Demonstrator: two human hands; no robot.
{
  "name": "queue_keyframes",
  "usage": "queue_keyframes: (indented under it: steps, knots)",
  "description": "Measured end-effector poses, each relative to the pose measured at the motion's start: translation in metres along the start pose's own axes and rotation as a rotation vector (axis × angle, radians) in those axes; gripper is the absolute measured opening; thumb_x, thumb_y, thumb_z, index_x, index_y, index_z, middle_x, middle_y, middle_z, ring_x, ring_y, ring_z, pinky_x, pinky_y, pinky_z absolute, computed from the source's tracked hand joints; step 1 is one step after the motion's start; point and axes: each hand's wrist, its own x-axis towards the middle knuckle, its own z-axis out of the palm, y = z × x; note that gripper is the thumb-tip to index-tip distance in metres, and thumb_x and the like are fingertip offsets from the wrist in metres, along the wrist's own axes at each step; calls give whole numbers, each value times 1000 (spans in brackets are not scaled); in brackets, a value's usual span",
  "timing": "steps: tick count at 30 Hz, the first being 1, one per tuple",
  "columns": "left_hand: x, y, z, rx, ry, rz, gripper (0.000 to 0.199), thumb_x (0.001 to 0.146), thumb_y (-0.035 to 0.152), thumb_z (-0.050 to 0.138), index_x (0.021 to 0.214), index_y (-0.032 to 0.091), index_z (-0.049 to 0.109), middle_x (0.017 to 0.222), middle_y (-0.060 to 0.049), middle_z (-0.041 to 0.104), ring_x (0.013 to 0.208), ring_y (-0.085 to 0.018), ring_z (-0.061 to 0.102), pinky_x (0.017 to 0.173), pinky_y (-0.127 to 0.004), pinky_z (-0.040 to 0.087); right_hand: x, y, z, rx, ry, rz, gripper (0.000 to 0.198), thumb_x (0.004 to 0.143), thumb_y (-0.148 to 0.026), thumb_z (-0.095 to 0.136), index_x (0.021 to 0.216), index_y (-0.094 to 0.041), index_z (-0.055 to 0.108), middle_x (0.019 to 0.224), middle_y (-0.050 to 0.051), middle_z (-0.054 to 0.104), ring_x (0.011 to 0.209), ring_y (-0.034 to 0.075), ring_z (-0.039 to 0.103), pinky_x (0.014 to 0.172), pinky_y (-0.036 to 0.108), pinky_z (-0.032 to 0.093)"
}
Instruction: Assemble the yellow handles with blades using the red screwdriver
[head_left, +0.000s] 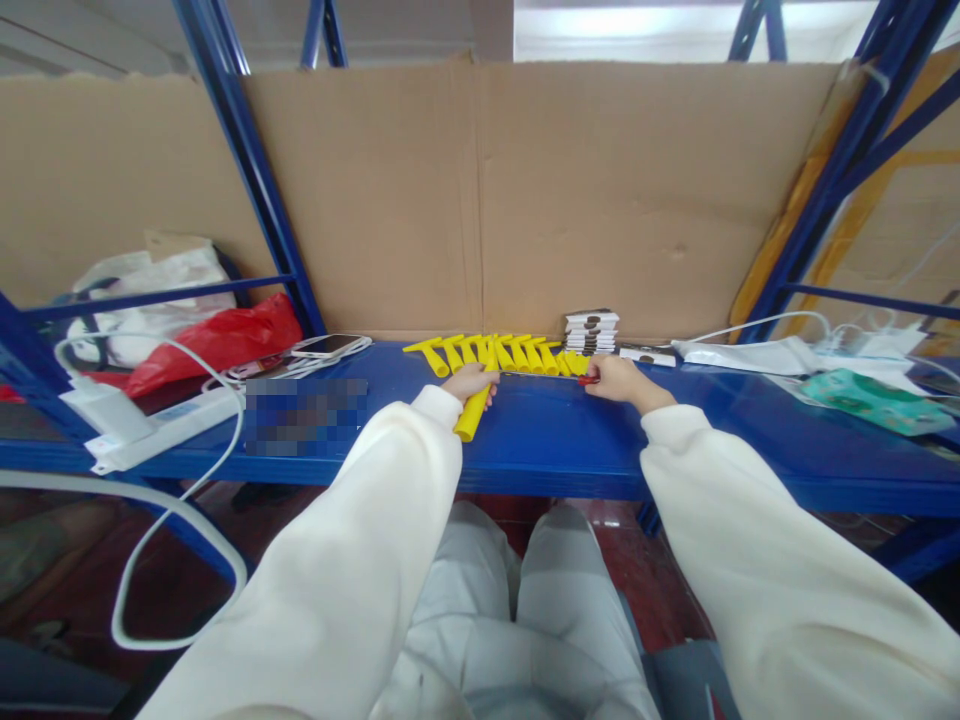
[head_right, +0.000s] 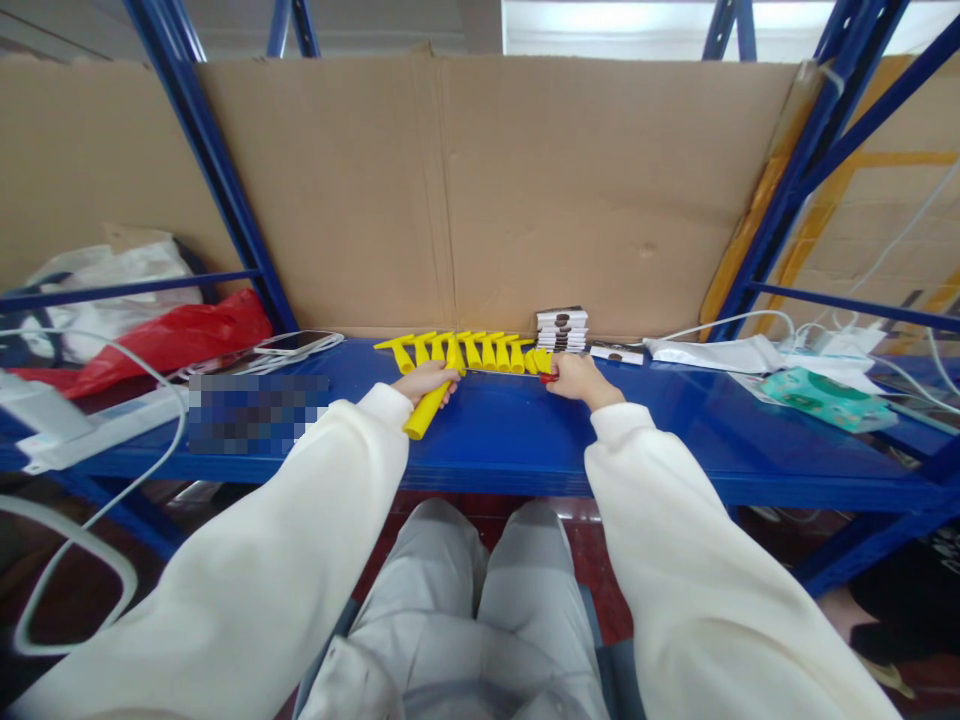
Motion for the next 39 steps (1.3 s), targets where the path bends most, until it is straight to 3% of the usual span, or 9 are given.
queue_keyframes:
  steps: [8, 14, 18, 26, 33, 39]
  knots:
    - [-1, 0, 1, 2, 2, 7, 24, 88, 7, 51, 67, 18, 50, 45, 6, 51, 36, -8, 47, 49, -21, 49, -2, 0, 1, 19, 21, 37, 22, 81, -27, 63, 101, -19, 67, 94, 11, 77, 84, 24, 68, 67, 28, 42]
    - [0, -1, 0, 0, -6, -3, 21, 84, 7, 56, 67, 19, 50, 45, 6, 51, 37, -9, 48, 47, -19, 47, -1, -1, 1, 2, -25, 48, 18, 81, -27, 60, 94, -21, 71, 98, 9, 78, 94, 26, 70, 75, 31, 43]
    - [0, 0, 0, 6, -9, -2, 22, 85, 7, 56, 67, 19, 50, 45, 5, 52, 36, -9, 48, 46, -19, 47, -1, 0, 1, -14, 23, 46, 17, 78, -26, 60, 90, -20, 71, 99, 11, 77, 94, 28, 69, 78, 34, 42]
    - [2, -2, -1, 12, -11, -5, 18, 84, 9, 58, 71, 19, 51, 46, 6, 53, 38, -9, 51, 50, -20, 50, -1, 2, 2, -7, 35, 52, 22, 80, -30, 63, 98, -20, 68, 91, 11, 77, 86, 26, 69, 69, 29, 42]
    - [0, 0, 0, 9, -18, -1, 20, 84, 7, 55, 67, 18, 51, 43, 5, 51, 37, -9, 49, 48, -20, 49, -3, -5, -5, 3, -39, 88, 23, 82, -29, 57, 97, -21, 73, 103, 11, 78, 101, 31, 70, 85, 39, 44]
    - [-1, 1, 0, 7, -20, -2, 21, 83, 7, 56, 66, 18, 51, 43, 5, 51, 37, -9, 50, 49, -20, 49, -3, -3, -2, -36, -27, 50, 17, 78, -27, 62, 92, -21, 70, 98, 10, 78, 91, 26, 70, 70, 29, 43]
